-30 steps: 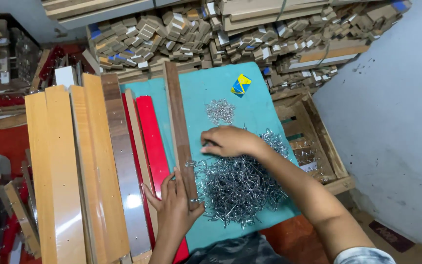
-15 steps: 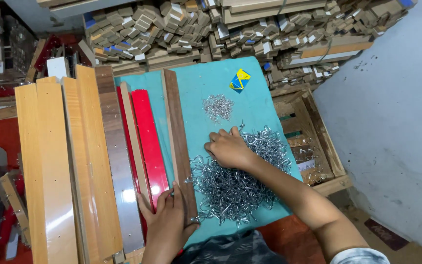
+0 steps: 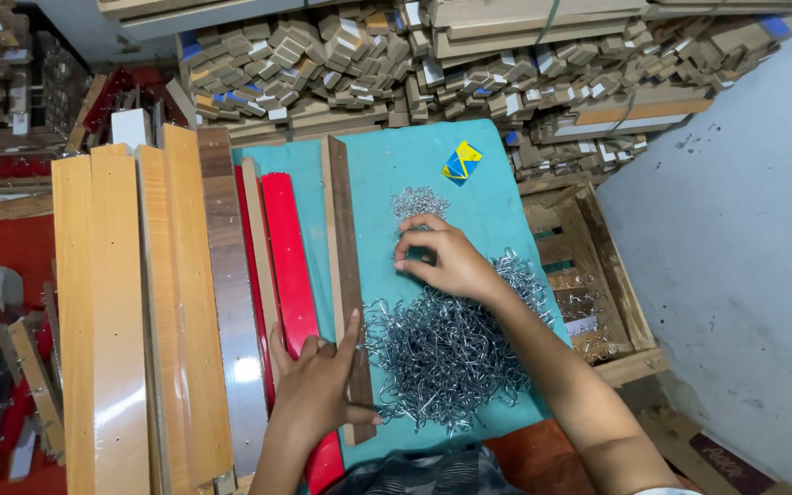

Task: The person repeatedly picks up metal hooks and presses them into pre-drilled holes along the edges of several wooden strips. After completing each strip, the person places it into a wooden crate. The person works on light, dark, and red-colored strips in sequence.

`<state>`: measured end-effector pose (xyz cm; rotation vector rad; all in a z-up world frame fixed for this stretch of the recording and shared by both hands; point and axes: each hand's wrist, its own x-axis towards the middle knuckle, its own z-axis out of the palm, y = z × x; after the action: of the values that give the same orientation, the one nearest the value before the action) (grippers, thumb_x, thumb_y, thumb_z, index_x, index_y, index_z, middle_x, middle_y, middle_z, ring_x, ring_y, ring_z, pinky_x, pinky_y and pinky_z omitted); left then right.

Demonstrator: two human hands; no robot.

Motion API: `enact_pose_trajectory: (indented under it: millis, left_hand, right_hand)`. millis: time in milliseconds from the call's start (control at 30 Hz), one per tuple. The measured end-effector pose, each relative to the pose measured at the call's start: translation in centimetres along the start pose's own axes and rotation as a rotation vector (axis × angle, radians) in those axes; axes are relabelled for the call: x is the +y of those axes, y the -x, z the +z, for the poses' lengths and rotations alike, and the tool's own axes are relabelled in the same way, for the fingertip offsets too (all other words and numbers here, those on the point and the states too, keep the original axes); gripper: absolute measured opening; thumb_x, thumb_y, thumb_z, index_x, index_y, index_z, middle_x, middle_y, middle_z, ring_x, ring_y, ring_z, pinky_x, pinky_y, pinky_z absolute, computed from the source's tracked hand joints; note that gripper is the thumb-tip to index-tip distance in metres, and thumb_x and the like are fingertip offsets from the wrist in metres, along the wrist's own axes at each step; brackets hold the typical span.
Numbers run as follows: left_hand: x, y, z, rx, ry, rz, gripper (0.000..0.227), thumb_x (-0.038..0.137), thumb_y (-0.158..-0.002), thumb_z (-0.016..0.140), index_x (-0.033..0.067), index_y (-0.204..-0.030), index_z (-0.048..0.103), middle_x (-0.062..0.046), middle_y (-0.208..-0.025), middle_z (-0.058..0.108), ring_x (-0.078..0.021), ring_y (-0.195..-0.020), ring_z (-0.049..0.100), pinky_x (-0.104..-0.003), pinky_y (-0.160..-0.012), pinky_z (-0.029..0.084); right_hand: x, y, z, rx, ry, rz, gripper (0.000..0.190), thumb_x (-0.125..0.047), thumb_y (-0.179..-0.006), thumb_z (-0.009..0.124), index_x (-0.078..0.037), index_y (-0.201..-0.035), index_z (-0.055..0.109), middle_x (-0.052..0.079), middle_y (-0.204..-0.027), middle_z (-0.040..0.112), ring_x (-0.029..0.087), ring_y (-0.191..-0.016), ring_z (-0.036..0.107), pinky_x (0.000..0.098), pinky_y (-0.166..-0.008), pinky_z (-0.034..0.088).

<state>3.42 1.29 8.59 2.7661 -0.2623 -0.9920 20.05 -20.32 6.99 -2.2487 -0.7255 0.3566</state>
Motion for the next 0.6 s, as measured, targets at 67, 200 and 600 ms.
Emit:
enact_pose_trajectory:
  millis: [67, 200, 600]
  left_hand:
    - [-1.1, -1.4, 1.8, 0.140, -0.040, 0.039, 0.149, 0.085, -0.067, 0.084, 0.0213, -0.166, -0.007, -0.013, -0.122, 0.058, -0.0344, -0.135, 0.039, -0.080, -0.113, -0.014]
    - [-3.3, -3.2, 4.5, 0.439, 0.051, 0.196, 0.159, 0.092, -0.052, 0.091, 0.0217, -0.165, 0.004, -0.027, -0.144, 0.042, -0.0400, -0.147, 0.025, -0.087, -0.101, -0.022]
    - [-3.1, -3.2, 4.2, 0.315, 0.076, 0.141, 0.158, 0.079, -0.063, 0.101, 0.0232, -0.165, -0.007, -0.027, -0.163, 0.011, -0.0426, -0.154, -0.016, -0.084, -0.100, -0.024]
  right_hand:
    - [0.2, -0.3, 0.1, 0.013, 0.019, -0.037, 0.011, -0.026, -0.092, 0.072, -0.016, -0.098, 0.074, 0.012, -0.141, 0.057, 0.031, -0.132, 0.056, 0.0509, -0.112, 0.043]
    - [-1.9, -0.6, -0.1, -0.087, -0.147, 0.022, 0.011, -0.020, -0.102, 0.061, -0.013, -0.105, 0.069, 0.000, -0.091, 0.079, 0.009, -0.071, 0.070, 0.0241, -0.061, 0.053]
    - [-0.8, -4.6, 3.9, -0.278, -0.240, 0.129, 0.015, -0.021, -0.096, 0.072, -0.010, -0.094, 0.061, 0.005, -0.078, 0.078, 0.014, -0.070, 0.078, 0.0258, -0.066, 0.063]
